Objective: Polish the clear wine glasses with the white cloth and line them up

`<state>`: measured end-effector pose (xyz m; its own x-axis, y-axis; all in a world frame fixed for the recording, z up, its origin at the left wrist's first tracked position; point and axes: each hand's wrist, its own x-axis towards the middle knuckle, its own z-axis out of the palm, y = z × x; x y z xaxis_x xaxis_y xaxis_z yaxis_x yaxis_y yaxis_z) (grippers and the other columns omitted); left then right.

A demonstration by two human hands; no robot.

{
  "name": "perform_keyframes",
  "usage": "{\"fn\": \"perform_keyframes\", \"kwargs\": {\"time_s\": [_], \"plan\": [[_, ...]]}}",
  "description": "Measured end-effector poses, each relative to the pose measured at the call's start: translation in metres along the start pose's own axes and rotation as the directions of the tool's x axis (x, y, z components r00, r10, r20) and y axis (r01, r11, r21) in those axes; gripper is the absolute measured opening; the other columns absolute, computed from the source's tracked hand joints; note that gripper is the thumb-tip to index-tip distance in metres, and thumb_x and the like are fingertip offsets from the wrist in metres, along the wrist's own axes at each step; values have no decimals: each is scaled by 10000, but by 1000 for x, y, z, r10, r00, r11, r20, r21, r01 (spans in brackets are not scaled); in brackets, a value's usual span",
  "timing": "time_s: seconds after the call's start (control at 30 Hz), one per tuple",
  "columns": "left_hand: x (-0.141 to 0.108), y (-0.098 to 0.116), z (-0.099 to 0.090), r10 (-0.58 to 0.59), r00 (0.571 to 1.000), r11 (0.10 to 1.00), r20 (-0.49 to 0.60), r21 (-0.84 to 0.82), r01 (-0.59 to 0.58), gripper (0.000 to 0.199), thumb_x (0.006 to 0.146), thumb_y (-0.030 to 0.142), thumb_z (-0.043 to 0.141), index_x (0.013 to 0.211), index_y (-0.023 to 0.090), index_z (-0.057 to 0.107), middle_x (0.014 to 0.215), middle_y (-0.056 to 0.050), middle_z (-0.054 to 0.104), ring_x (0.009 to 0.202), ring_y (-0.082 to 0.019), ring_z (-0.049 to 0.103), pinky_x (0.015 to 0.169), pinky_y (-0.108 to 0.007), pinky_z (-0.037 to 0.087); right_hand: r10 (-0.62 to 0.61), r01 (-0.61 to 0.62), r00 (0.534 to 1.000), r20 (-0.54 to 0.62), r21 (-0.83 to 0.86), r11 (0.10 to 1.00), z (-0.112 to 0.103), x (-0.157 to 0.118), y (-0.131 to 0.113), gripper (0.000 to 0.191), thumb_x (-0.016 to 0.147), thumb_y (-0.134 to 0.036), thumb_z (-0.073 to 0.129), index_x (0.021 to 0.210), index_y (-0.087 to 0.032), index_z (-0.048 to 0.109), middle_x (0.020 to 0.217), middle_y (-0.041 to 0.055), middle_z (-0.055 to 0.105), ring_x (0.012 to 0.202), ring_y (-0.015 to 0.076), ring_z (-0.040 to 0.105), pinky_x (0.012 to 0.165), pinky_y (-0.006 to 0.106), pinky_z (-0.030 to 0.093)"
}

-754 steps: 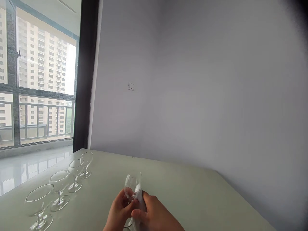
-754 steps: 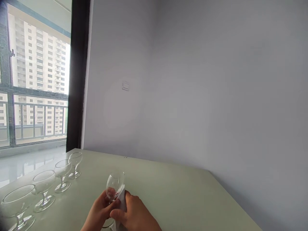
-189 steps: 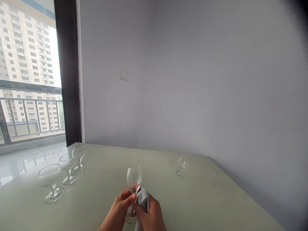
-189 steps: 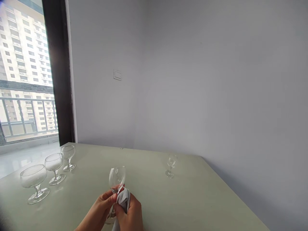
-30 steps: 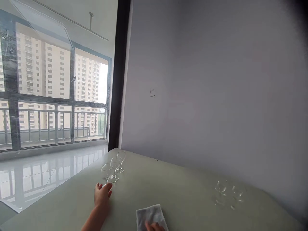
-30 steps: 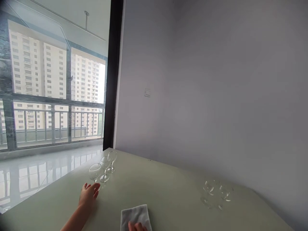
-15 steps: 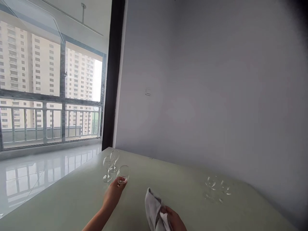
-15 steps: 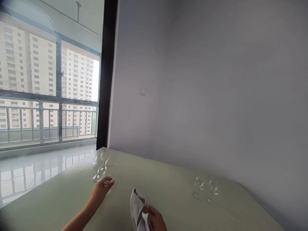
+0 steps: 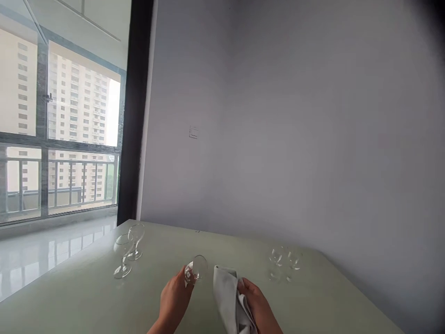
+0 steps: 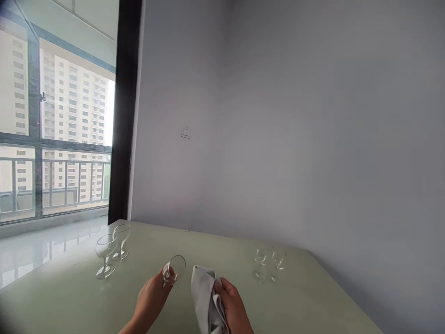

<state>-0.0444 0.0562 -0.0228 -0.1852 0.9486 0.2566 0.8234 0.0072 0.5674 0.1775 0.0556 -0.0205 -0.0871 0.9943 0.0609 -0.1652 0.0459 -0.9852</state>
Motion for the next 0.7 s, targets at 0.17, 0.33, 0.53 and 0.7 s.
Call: {"fn": "perform_keyframes", "kwargs": {"time_s": [0.17,0.33,0.53,0.7], "plan": [[0,-18,-6,-67,997,998,22,12,67,440,875,482,227,789,234,580,742,-66,691,709,-223,634,558,-253,346,19,-19,1000,10,-33,999,-7,-7,-14,416,638,-544,672,565,-169,506,510,-64,385,500,91,378,482,203,320],[1,-21,-9,-92,995,996,40,11,91,428,867,489,230,752,243,561,691,-44,667,673,-213,617,540,-242,348,85,-89,995,46,96,991,-1,-18,-29,379,651,-512,681,605,-171,522,553,-50,416,520,94,389,490,203,336],[-1,-17,-6,-47,998,999,44,14,46,442,871,504,214,729,247,544,676,-45,666,666,-217,610,539,-248,317,179,-177,983,31,405,897,7,-24,-25,249,657,-428,672,730,-214,567,643,-8,574,556,150,524,493,241,411],[-3,-15,-6,-3,999,999,40,37,2,386,878,471,237,731,243,512,690,-33,661,653,-200,597,544,-246,302,320,-283,947,-16,426,859,7,-12,-5,316,666,-490,611,767,-196,552,620,42,607,530,193,565,429,268,395]]}}
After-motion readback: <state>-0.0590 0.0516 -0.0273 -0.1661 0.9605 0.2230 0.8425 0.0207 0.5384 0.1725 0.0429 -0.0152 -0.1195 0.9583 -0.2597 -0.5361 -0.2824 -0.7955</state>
